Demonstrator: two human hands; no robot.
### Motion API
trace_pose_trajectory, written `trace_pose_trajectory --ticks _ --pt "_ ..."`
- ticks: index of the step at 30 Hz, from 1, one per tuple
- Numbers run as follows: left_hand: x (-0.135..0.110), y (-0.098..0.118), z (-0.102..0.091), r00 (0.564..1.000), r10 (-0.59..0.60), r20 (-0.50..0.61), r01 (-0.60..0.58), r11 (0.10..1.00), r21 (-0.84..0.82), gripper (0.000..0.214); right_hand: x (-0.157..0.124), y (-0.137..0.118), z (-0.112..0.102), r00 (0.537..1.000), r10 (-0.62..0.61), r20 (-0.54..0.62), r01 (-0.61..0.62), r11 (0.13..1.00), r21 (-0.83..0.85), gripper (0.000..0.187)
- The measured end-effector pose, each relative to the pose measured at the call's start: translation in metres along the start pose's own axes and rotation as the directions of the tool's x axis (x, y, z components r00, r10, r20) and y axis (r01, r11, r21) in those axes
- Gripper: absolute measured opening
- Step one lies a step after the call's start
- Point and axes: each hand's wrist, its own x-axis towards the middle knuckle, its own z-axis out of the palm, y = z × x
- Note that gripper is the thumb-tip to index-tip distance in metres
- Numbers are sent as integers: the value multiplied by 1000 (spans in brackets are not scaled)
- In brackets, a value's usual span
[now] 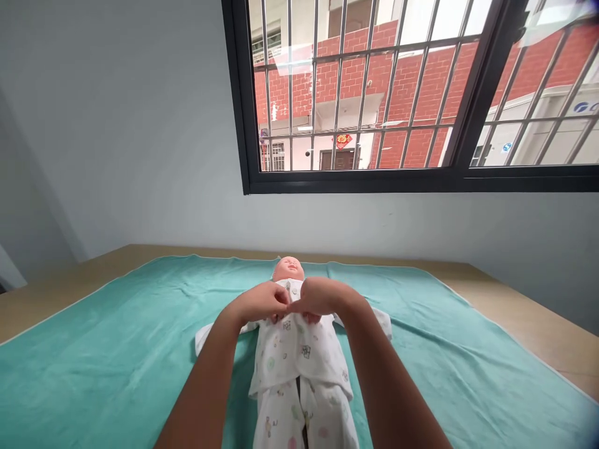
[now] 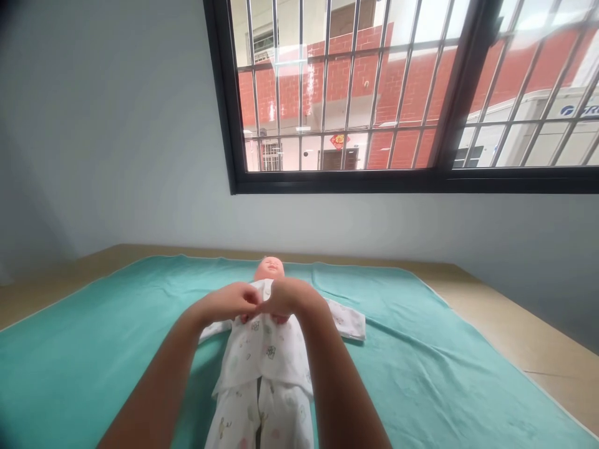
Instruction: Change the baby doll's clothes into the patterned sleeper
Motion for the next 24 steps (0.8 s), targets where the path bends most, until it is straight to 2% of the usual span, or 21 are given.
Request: trace_pose_trajectory --ticks 2,8,12,14,18,21,24 --pt "-3 2 -2 999 9 41 -11 998 66 5 -1 -6 5 1000 17 24 -16 1000 -17 33" --pt "-1 2 0 999 43 34 -44 998 46 21 7 -13 16 999 19 -26 -21 993 -115 26" --pt "-3 1 0 999 43 5 -44 998 47 28 4 -10 11 1000 -19 7 20 992 -128 26" --pt "-5 2 0 999 38 19 -39 999 31 31 -2 -7 5 1000 7 6 -6 988 -151 24" --pt "-7 7 4 996 85 19 -87 993 81 19 -15 -7 -6 995 62 -80 -78 974 -213 20" --pt "-6 11 10 995 101 27 -104 984 144 12 -15 -8 -6 995 81 -64 -94 970 -223 22" --pt "-1 15 16 997 73 4 -73 977 202 9 -12 -8 -5 993 83 -80 -101 962 -253 27"
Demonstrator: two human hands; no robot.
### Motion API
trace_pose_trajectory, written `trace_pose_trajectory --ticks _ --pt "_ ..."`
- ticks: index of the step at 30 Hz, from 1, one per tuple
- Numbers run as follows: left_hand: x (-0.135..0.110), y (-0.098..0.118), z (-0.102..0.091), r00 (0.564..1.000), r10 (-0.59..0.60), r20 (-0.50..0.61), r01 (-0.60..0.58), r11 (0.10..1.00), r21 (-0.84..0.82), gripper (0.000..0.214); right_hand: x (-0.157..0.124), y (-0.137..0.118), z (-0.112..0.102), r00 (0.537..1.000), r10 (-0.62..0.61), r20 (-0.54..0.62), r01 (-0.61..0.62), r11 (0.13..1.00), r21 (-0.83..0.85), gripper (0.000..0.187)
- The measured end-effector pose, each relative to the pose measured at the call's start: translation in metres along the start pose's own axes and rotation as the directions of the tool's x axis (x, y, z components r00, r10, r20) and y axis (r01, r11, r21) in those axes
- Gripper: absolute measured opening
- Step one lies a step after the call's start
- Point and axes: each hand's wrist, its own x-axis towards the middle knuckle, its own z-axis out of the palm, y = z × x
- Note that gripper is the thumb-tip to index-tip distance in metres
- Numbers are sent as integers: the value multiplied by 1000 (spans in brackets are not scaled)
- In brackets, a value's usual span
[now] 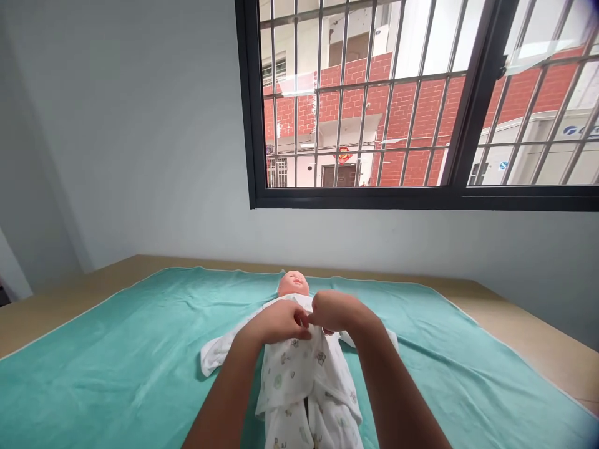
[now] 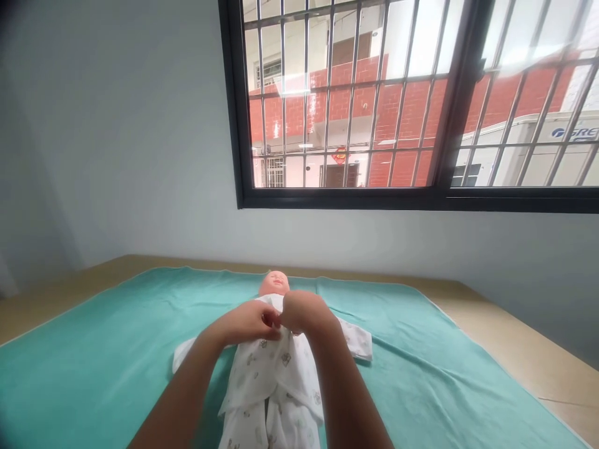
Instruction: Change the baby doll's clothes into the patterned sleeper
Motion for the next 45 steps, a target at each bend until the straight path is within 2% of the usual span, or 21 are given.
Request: trace_pose_trajectory --ticks 3,5,8,10,12,15,16,18,19,20,21,24,26,29,32,34,38,45 --pt "4 1 4 1000 -3 14 2 1000 31 7 0 -1 -1 999 -6 -47 6 1000 -18 26" --pt "4 -3 8 1000 15 13 -15 1000 3 5 0 -2 -1 999 -6 -36 6 1000 11 22" --pt "-2 -12 19 994 46 -104 -57 993 -106 6 0 -1 8 993 -106 54 95 980 176 24" --pt "-8 -20 30 969 90 -229 -128 979 -156 7 1 5 22 979 -203 24 181 917 355 26" --pt "-13 -29 41 940 125 -318 -193 962 -193 9 3 13 43 969 -235 -76 239 815 527 27" --pt "-18 -38 57 911 112 -397 -223 943 -246 12 6 21 82 954 -123 -273 285 652 703 32" --pt "-19 -40 61 904 101 -416 -224 940 -258 13 7 21 94 930 -49 -365 318 608 727 34" --pt "-20 -41 67 895 72 -440 -219 931 -293 15 9 19 115 838 97 -537 395 570 720 36" --pt "-20 -41 68 895 50 -443 -213 921 -327 17 10 17 122 793 137 -594 427 570 702 37" --pt "-21 -41 67 899 24 -438 -205 906 -370 18 11 15 127 767 151 -623 445 573 688 38" --pt "-22 -40 66 905 1 -425 -197 886 -419 20 12 13 130 763 149 -629 454 570 685 39" --pt "-25 -38 60 933 -54 -357 -165 816 -554 25 11 14 126 820 115 -561 449 480 754 40" --pt "-27 -36 57 948 -70 -312 -148 769 -622 27 9 17 118 872 94 -481 412 391 823 38" --pt "-27 -33 56 950 -75 -302 -155 728 -668 28 5 21 105 941 19 -337 324 237 916 32" --pt "-27 -33 56 950 -83 -302 -161 699 -697 28 2 21 99 963 -61 -261 266 97 959 30" --pt "-28 -33 55 954 -82 -287 -162 666 -728 28 3 18 101 966 -54 -253 256 73 964 29" --pt "-29 -34 53 955 -115 -274 -148 614 -775 28 6 13 111 965 -32 -259 261 81 962 30" --pt "-29 -31 53 947 -140 -289 -137 638 -758 29 8 17 117 955 -50 -293 294 33 955 27"
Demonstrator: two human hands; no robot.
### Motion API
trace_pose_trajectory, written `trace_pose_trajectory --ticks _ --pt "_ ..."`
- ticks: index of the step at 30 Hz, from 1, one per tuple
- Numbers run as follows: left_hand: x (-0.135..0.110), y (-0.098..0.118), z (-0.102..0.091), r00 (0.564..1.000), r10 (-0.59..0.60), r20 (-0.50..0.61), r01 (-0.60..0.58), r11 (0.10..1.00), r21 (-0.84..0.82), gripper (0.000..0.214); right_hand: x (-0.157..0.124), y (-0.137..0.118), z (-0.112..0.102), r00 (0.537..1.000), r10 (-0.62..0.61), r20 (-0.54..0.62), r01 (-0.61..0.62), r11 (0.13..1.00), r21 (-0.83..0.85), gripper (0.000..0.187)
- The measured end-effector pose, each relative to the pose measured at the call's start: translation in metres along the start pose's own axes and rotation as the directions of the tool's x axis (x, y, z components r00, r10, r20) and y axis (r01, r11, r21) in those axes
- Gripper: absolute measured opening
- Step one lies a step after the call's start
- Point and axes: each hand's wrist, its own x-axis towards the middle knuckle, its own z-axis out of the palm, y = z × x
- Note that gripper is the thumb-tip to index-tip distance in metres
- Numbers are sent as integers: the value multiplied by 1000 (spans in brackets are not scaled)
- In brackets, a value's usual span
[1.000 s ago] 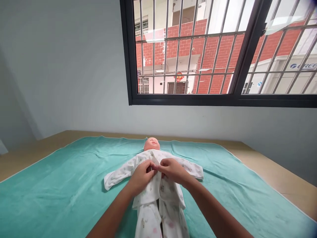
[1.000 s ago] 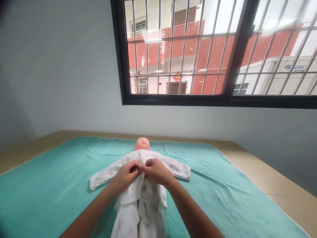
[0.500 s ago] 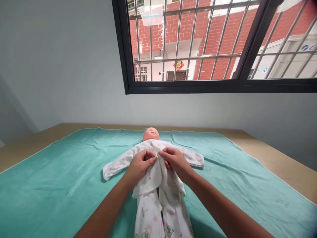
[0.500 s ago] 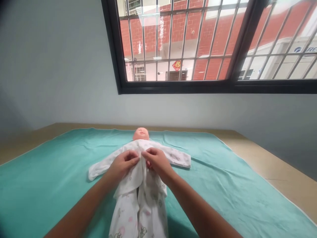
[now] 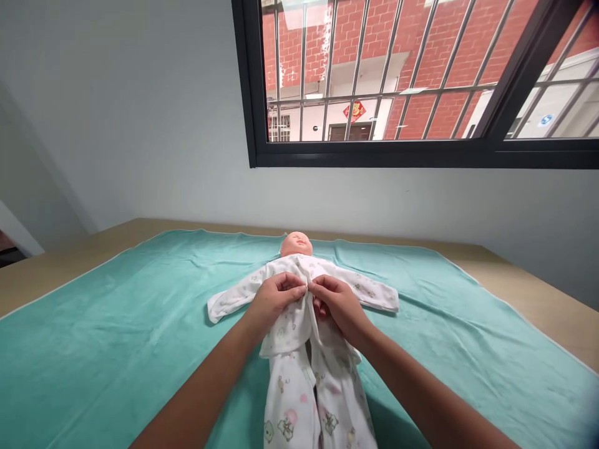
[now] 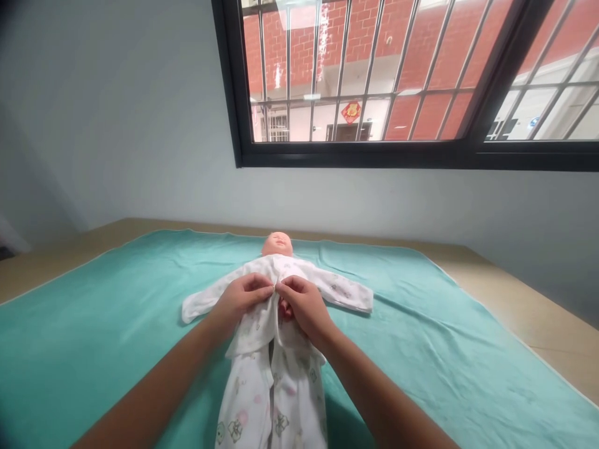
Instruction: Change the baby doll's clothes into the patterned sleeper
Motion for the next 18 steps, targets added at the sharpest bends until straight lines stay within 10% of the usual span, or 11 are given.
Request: trace_pose_trajectory --ticks 18 --pt "-2 1 3 999 -2 -45 5 997 78 25 3 -3 -8 991 8 137 -4 1000 -28 36"
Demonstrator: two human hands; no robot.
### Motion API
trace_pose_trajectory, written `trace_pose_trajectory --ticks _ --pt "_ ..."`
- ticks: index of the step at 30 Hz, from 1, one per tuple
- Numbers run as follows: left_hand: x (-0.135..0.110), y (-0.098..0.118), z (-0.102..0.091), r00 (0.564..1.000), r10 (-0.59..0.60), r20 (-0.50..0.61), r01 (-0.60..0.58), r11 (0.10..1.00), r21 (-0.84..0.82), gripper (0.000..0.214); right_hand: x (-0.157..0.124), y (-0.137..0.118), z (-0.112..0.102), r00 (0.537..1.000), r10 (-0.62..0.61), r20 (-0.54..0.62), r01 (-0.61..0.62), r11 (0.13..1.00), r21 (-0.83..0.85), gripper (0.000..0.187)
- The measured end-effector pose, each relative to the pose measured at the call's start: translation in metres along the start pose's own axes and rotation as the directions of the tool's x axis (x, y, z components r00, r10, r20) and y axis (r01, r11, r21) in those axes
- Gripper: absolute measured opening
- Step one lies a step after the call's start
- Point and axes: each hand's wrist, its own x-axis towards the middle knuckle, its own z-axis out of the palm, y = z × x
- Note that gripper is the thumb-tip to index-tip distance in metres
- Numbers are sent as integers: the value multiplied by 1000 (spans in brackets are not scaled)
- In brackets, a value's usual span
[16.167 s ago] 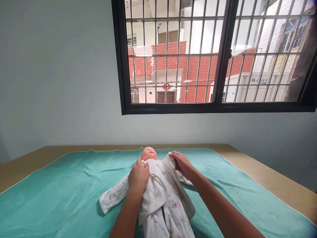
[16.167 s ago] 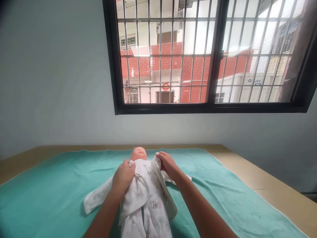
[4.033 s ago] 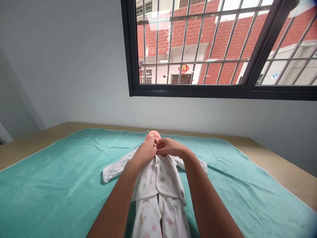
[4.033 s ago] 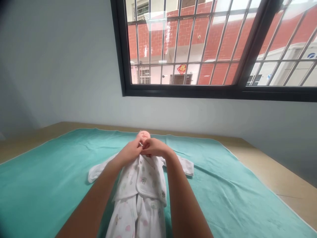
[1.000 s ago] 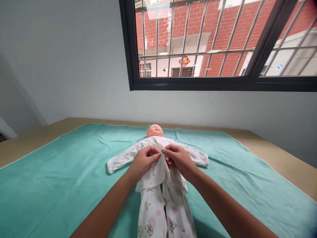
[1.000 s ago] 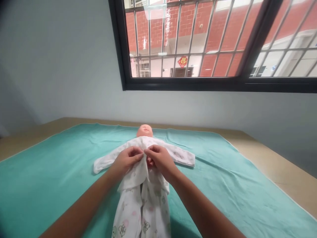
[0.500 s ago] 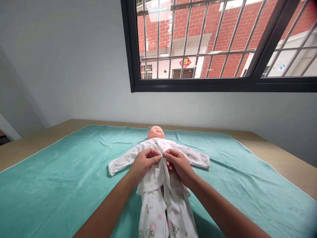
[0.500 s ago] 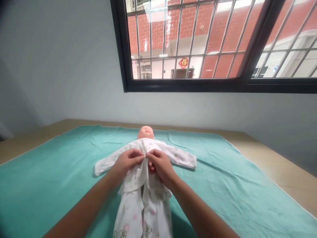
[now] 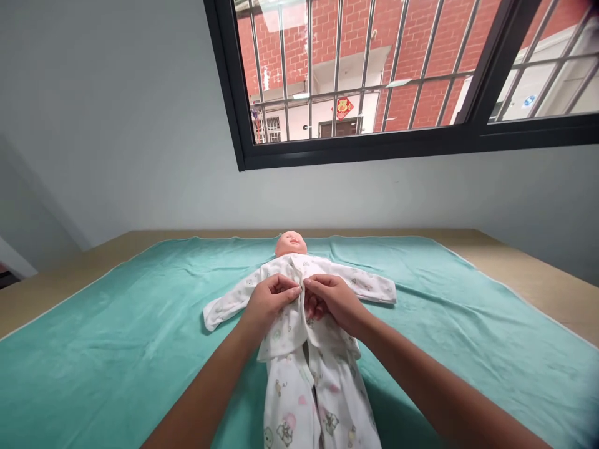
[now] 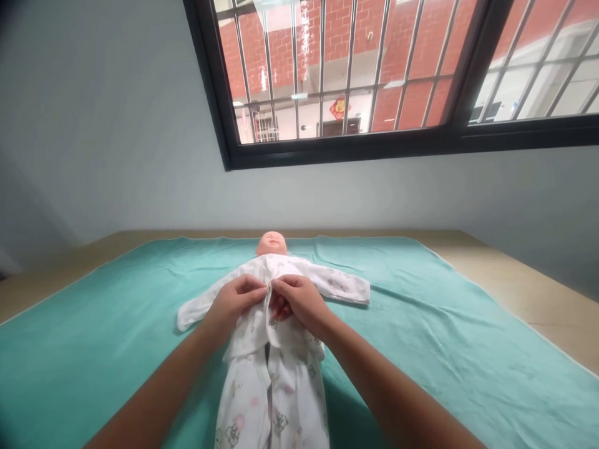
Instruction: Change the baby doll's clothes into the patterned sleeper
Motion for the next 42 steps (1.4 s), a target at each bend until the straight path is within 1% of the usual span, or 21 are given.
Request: trace_pose_trajectory --ticks 2,5,8,12,16,19,21,24,27,30,33,35,37,38,40,42 --pt "0 -1 1 1000 11 -15 -11 1000 13 24 0 -1 -1 1000 -14 24 14 1000 21 34" --pt "1 -3 1 999 16 -45 -14 999 48 24 0 -4 -3 999 3 50 -6 999 41 25" --pt "2 -5 1 998 0 -62 5 997 72 26 0 -4 -4 998 21 57 -20 1000 -21 23" --pt "2 -4 2 997 -14 -78 23 993 113 26 1 -1 -4 998 -11 54 17 994 -111 21" --pt "0 1 3 998 44 -42 -34 976 216 25 0 5 0 1000 -24 4 25 984 -174 19" --pt "-2 1 4 996 57 -75 -37 969 246 24 -1 6 3 999 -52 -15 47 971 -236 18" --pt "-2 1 5 996 43 -84 -24 976 215 23 -1 6 4 998 -67 -17 60 965 -254 19" --pt "0 -2 6 996 29 -84 -15 986 167 20 0 5 5 998 -59 -6 56 973 -225 24" --pt "1 -4 6 994 14 -111 -4 996 90 18 2 5 4 999 -48 -5 46 977 -207 29" --pt "2 -6 6 994 -8 -107 6 1000 -21 25 3 5 1 999 -39 13 41 986 -165 25" --pt "3 -9 6 995 3 -97 -11 997 -75 28 3 3 -3 1000 -15 24 17 996 -91 22" --pt "4 -12 6 991 41 -127 -47 998 -45 25 3 3 -6 999 7 31 -6 1000 -17 23" --pt "6 -18 6 974 117 -194 -103 991 82 16 3 4 -10 998 21 56 -26 994 103 24" --pt "7 -22 5 958 181 -224 -143 974 175 12 4 5 -13 997 24 69 -36 984 173 25" --pt "11 -33 0 914 336 -226 -239 898 369 10 7 7 -23 997 17 79 -39 957 288 24" --pt "15 -45 -9 859 476 -187 -316 781 538 18 10 10 -37 1000 -7 26 -1 950 313 23"
